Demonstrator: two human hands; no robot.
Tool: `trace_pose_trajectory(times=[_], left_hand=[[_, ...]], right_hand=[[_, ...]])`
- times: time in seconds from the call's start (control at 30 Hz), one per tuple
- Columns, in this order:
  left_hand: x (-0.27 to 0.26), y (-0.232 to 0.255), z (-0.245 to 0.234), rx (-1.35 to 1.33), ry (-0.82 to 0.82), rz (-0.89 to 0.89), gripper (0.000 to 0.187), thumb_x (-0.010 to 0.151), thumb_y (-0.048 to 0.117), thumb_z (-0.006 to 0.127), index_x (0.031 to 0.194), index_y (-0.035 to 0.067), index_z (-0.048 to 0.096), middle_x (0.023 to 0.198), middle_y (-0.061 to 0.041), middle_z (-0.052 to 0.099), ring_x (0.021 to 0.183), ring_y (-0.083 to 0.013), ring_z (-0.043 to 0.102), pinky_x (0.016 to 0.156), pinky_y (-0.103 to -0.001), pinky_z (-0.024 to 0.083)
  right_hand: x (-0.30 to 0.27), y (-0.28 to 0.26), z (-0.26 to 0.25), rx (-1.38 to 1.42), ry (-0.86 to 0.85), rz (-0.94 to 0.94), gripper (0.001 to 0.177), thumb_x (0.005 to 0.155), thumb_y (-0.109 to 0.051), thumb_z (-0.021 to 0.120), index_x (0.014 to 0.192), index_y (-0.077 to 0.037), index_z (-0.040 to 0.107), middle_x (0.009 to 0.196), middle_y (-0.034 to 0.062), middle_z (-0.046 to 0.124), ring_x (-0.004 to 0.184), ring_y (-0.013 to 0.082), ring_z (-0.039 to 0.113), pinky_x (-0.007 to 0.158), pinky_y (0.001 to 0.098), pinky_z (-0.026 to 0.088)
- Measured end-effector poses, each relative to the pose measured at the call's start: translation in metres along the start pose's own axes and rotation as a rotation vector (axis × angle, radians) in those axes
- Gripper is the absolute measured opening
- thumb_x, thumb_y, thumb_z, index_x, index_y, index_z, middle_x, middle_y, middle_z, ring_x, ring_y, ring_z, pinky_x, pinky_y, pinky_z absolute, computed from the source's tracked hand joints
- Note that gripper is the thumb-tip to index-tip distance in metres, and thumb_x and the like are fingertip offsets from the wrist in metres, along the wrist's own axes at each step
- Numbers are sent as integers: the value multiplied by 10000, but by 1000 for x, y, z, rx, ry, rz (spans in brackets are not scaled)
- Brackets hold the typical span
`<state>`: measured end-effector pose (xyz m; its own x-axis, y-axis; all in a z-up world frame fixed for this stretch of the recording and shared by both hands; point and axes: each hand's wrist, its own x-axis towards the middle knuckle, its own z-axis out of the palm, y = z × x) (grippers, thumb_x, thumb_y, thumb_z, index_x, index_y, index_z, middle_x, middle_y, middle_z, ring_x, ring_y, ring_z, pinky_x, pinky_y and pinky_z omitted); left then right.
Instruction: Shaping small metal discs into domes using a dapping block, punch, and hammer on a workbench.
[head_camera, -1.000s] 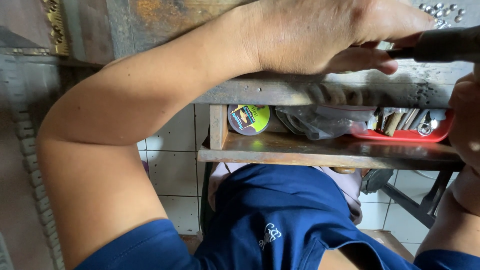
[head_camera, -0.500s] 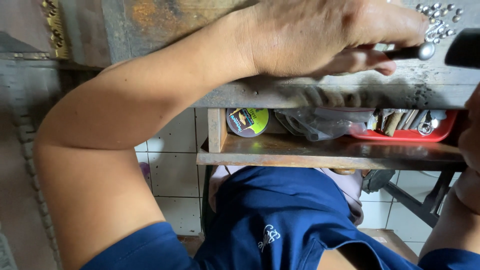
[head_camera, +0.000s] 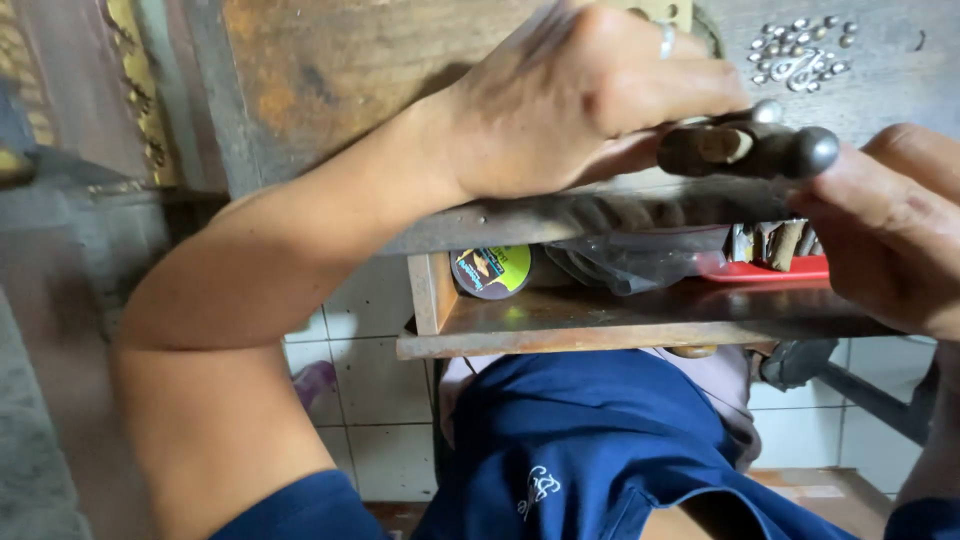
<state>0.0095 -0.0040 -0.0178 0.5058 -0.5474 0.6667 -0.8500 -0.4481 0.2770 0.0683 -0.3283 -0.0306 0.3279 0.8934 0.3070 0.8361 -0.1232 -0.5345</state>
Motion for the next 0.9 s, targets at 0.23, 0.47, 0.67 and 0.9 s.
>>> trace_pose_trajectory(times=[0.23, 0.47, 0.67, 0.9], left_hand=[[-3, 1, -2, -21, -71, -50, 117, 1145, 160, 647, 1178, 48, 658, 899, -86, 664, 722, -298, 673, 584, -404, 464], [-6, -7, -3, -69, -68, -10, 257, 1119, 98, 825, 1232, -23, 629, 895, -106, 711, 729, -271, 700, 606, -382, 498], [0, 3, -7, -12, -56, -37, 216, 1150, 217, 642, 1153, 1, 634, 884, -106, 661, 687, -301, 681, 543, -409, 442], [0, 3, -8, -56, -85, -74, 270, 1148, 242, 597, 1203, -16, 656, 908, -131, 664, 705, -320, 670, 567, -423, 425]], right_hand=[[-15, 4, 1, 595, 102, 309, 268, 1074, 51, 624, 1249, -125, 524, 884, 2, 528, 799, 140, 510, 844, 374, 417], [-65, 55, 23, 901, 191, 411, 197, 1131, -44, 471, 1154, -239, 484, 1093, -49, 580, 1057, 94, 634, 1135, 328, 517], [-34, 17, -4, 14, 66, 210, 329, 1104, 225, 625, 1394, 71, 604, 982, 227, 511, 766, 289, 524, 636, 376, 377], [-9, 13, -9, -29, 82, -114, 477, 1104, 237, 633, 1511, 33, 488, 753, 135, 431, 584, 240, 352, 580, 408, 286]])
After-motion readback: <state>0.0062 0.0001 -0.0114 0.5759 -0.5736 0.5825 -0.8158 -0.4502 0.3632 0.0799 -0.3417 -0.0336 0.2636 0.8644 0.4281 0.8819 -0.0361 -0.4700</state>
